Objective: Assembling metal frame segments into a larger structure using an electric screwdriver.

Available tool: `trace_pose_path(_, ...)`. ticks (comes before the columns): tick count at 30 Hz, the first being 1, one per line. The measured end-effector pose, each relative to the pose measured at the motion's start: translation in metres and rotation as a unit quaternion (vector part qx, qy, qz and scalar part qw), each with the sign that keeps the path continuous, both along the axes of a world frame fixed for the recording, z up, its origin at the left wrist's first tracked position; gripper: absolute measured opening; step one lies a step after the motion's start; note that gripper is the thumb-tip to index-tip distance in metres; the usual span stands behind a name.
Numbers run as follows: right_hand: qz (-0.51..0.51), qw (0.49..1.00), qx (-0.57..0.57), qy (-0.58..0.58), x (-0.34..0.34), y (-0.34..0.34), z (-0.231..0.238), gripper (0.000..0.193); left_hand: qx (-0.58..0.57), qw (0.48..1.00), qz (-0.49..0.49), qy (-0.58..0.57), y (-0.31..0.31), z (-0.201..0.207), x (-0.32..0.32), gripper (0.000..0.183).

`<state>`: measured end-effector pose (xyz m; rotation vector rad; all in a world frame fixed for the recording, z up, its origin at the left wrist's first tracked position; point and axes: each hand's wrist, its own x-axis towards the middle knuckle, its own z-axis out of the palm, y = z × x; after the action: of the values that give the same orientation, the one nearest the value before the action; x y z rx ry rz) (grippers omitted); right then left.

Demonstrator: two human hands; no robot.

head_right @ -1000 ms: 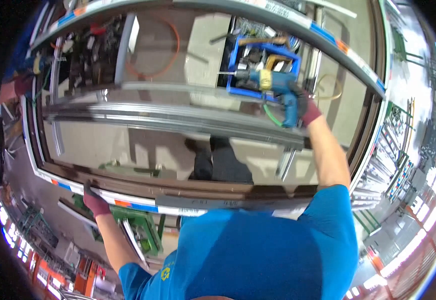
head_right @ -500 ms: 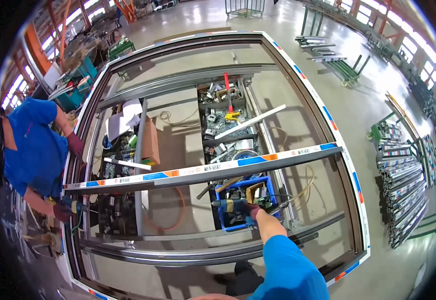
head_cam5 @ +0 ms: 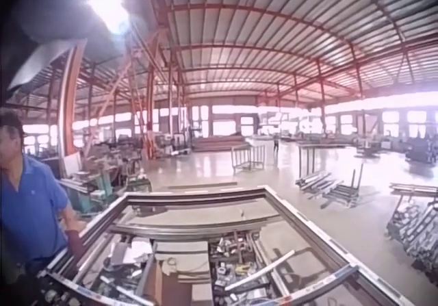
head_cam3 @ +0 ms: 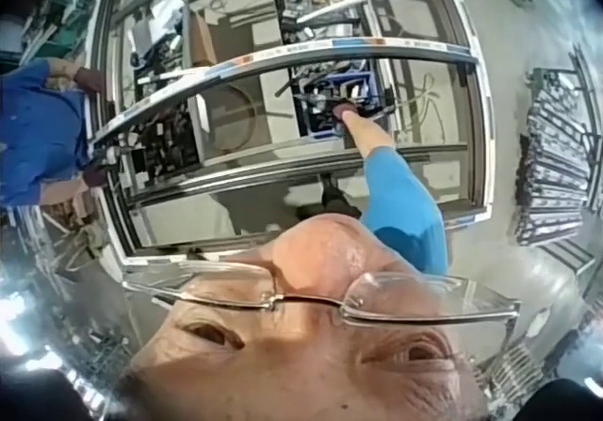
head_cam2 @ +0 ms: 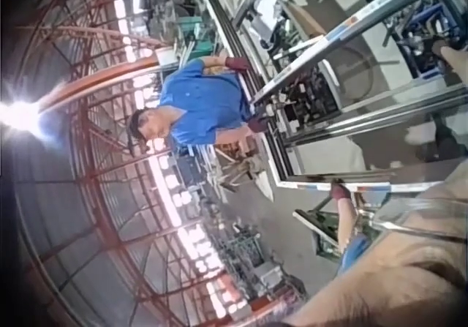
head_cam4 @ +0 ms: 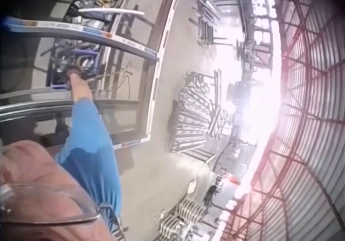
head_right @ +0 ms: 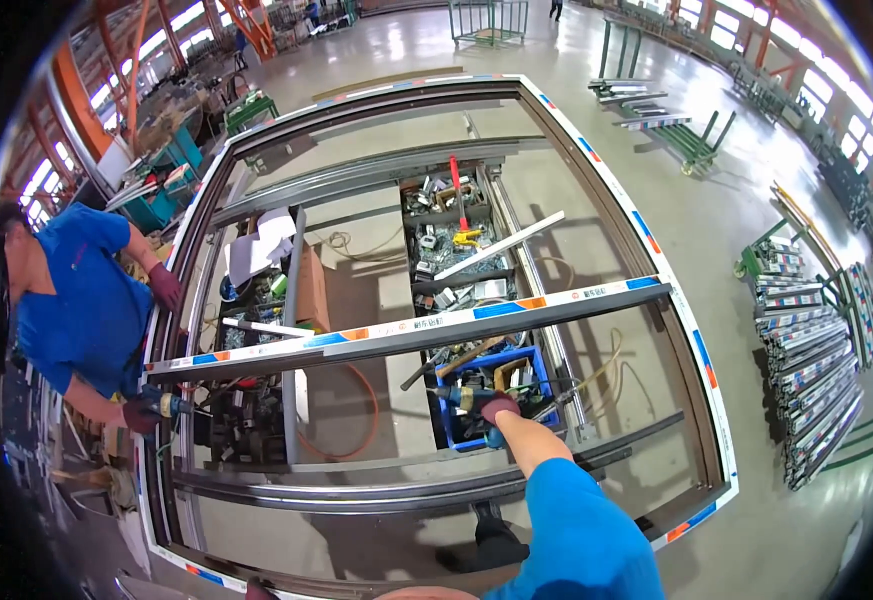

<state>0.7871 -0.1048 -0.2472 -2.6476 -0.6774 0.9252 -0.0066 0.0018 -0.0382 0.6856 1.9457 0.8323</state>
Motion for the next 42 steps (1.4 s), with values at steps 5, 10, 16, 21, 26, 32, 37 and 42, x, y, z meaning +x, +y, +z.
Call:
trace_pose_path(5,0.018,1.000,0.023,0.005,-0.041,-0.001,0.101,0.073,-0.048,0.992,0.096,-0.067,-0.008,-0.027,-0.033,0.033)
trace_pose_path(10,0.078,0.969,0.230,-0.047,-0.095,-0.063,0.176,0.056,0.161,0.976,0.104,-0.101,-0.002,0.010,0.033,0.032)
trace_pose_path(16,0.203,0.946,0.249,-0.046,-0.249,-0.160,0.286,0.052,0.123,0.992,0.001,0.011,0.021,-0.017,0.037,0.012)
trace_pose_path(21,0.405,0.899,0.166,-0.020,-0.349,-0.213,0.309,0.067,0.133,0.891,-0.217,0.376,0.050,-0.102,-0.037,0.019)
trace_pose_path(26,0.369,0.915,0.138,-0.084,-0.341,-0.255,0.319,0.080,0.014,0.673,-0.429,0.602,0.038,-0.036,0.087,0.018)
trace_pose_path(32,0.439,0.892,0.097,-0.050,-0.365,-0.222,0.333,0.076,0.035,0.667,-0.395,0.631,0.033,-0.069,-0.001,0.039)
trace_pose_path(37,0.387,0.920,0.056,-0.031,-0.363,-0.236,0.352,0.079,0.112,0.981,0.032,-0.156,-0.029,0.018,0.040,0.053)
trace_pose_path(42,0.402,0.913,0.063,-0.022,-0.362,-0.230,0.342,0.080,0.060,0.942,-0.083,-0.318,-0.109,-0.014,-0.002,0.053)
